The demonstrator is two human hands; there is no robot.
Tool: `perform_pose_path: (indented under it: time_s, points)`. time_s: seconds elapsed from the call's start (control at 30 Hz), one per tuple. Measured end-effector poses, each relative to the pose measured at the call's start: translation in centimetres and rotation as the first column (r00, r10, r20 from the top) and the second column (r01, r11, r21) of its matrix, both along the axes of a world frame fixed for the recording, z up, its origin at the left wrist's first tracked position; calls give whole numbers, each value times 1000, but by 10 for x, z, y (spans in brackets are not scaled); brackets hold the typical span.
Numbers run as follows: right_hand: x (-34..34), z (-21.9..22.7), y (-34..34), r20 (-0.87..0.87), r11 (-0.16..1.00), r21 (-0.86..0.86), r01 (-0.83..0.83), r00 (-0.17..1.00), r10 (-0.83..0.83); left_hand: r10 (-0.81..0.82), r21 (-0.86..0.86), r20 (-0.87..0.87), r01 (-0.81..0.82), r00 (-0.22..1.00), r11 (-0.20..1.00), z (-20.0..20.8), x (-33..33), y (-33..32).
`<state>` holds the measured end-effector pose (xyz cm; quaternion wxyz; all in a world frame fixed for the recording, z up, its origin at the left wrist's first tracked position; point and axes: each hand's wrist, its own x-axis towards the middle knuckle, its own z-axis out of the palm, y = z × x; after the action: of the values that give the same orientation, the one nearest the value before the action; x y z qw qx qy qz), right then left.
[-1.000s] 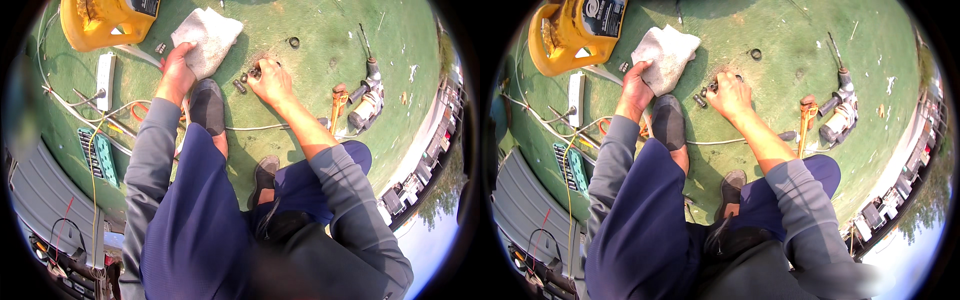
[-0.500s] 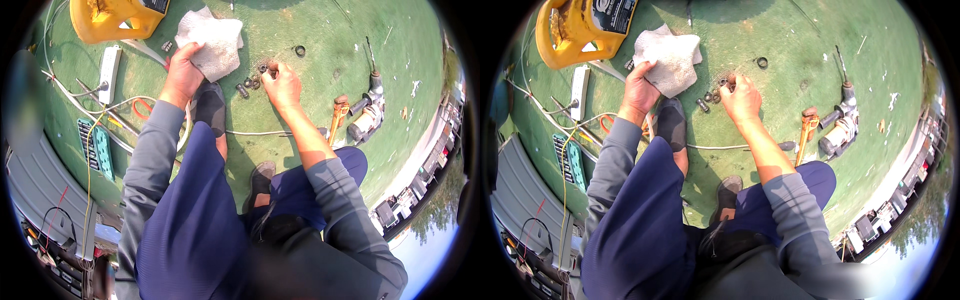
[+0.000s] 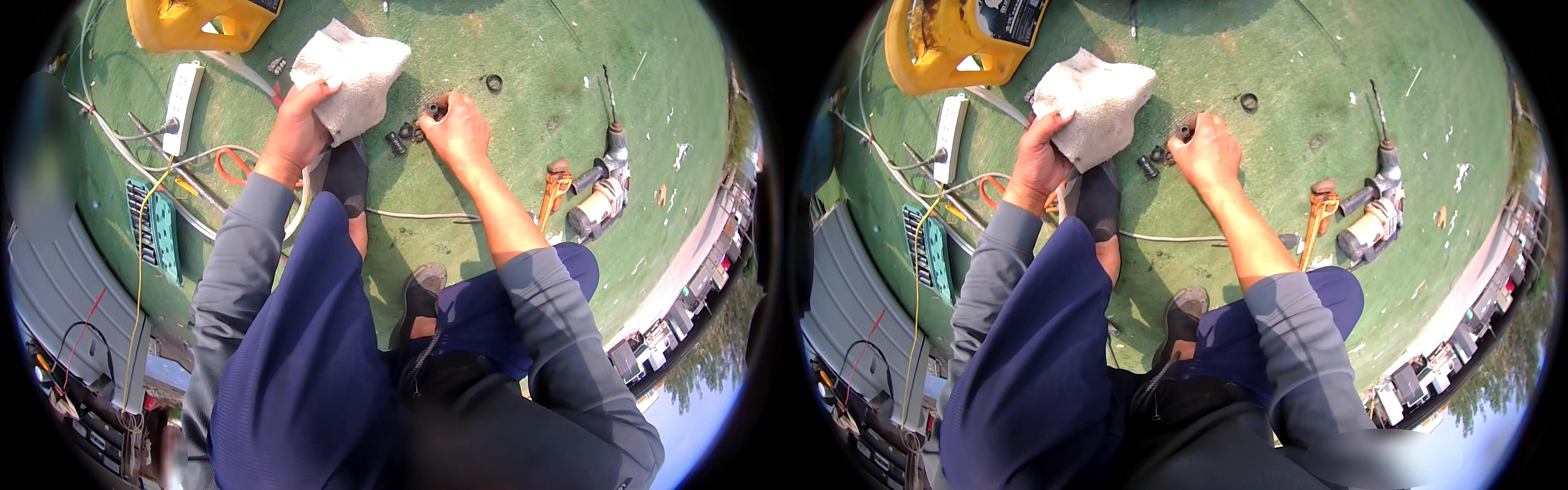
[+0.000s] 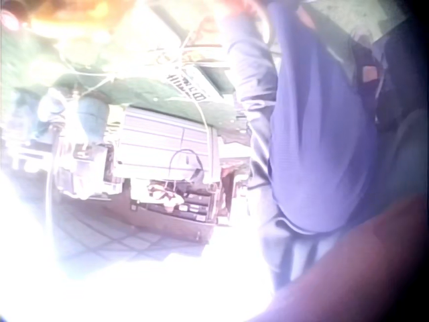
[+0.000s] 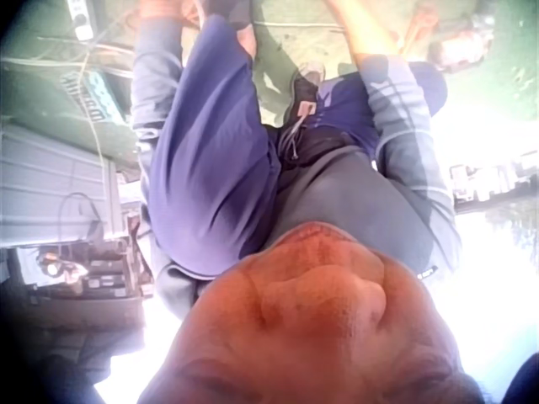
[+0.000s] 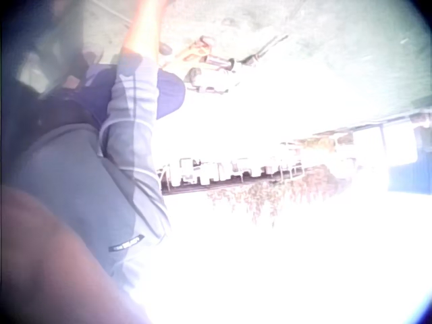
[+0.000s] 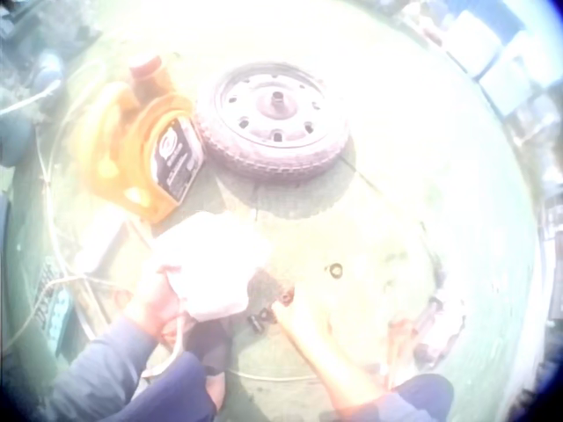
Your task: The person sits on the floor and uses a pipe wrench and screwdriver to remove a valve stem from a tire rim. They then wipe the removed parts with a cloth.
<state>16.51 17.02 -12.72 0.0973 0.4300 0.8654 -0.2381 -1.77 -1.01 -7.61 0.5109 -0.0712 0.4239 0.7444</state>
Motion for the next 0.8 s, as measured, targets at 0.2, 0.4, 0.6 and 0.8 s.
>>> perform_pose_path:
  time_s: [0.2, 0.4, 0.6, 0.8]
  points:
    - [2, 7, 9, -93, 957, -168, 235, 963, -252, 29, -79, 87, -22, 996, 997, -9, 4, 3]
    - [13, 9, 3, -53, 990, -53, 132, 990, -135, 140, 37, 264, -155, 954, 987, -7, -7, -3]
    - [2, 7, -5, 6, 1000, -25, -13, 1000, 14, 84, 117, 317, -127, 945, 985, -3, -22, -11]
    - [-4, -2, 2, 20, 996, -78, 45, 999, -44, 53, 92, 364, -92, 930, 991, -15, -18, -14]
